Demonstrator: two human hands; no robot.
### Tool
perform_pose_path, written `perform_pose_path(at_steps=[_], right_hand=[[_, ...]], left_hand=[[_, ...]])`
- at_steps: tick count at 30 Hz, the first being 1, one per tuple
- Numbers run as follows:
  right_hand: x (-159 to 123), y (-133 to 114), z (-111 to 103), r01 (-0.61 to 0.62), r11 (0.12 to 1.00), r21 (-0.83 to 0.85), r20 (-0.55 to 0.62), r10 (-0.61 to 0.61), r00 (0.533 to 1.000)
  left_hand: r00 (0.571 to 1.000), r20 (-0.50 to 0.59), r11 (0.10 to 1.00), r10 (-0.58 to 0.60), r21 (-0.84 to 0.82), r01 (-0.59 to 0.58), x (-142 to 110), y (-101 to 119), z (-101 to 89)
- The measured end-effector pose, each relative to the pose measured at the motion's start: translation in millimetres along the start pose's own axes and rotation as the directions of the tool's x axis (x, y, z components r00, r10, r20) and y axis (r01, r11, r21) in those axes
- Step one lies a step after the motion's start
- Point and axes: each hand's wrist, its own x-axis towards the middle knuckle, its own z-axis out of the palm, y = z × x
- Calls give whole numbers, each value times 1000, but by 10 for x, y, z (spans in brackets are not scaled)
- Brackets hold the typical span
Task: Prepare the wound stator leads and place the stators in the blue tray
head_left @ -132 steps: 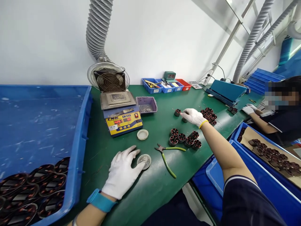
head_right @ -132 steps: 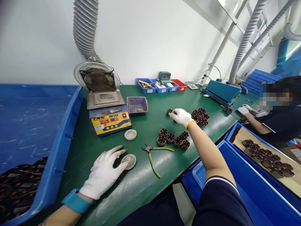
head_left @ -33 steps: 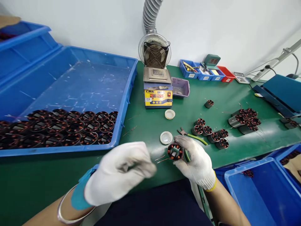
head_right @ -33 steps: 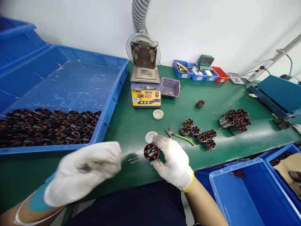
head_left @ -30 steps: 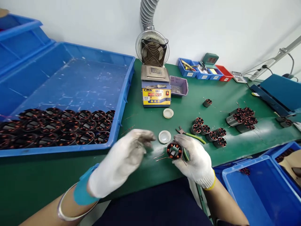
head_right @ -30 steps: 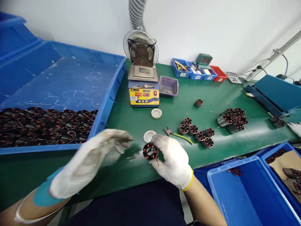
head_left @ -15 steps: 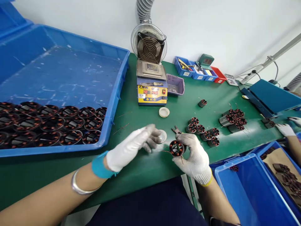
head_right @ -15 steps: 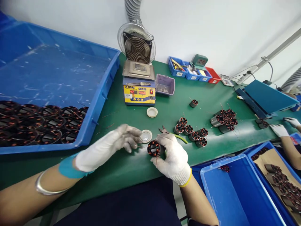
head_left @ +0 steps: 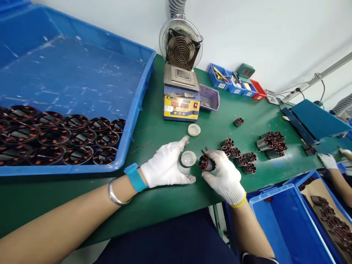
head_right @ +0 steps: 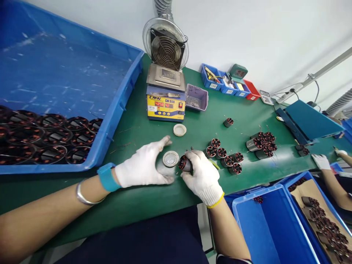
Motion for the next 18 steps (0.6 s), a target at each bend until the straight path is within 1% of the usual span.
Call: perform_pose_path(at_steps=[1,3,5,8,11,18], right_hand=[[24,-11,6,-4,999,-42,34,6,999],[51,-35,9,9,994,-113,80,0,997],[53,-53,0,32,985,-167,108,-14,994],[45,-80,-20,63,976,-207,133,-35,990],[69,-117,-27,75,973,-219,159,-40,986],[129,-176,-25,55,977,-207,180,-17,984]], left_hand=[[999,32,995,37,94,-40,7,-33,61],[994,66,974,89,204,-100,17,-77,153],[989,81,955,121,262,-139,11,-101,194],[990,73,937,117,322,-135,-26,-108,197],[991,71,927,117,351,-135,-62,-105,198],[992,43,940,115,318,-123,-77,-182,234]])
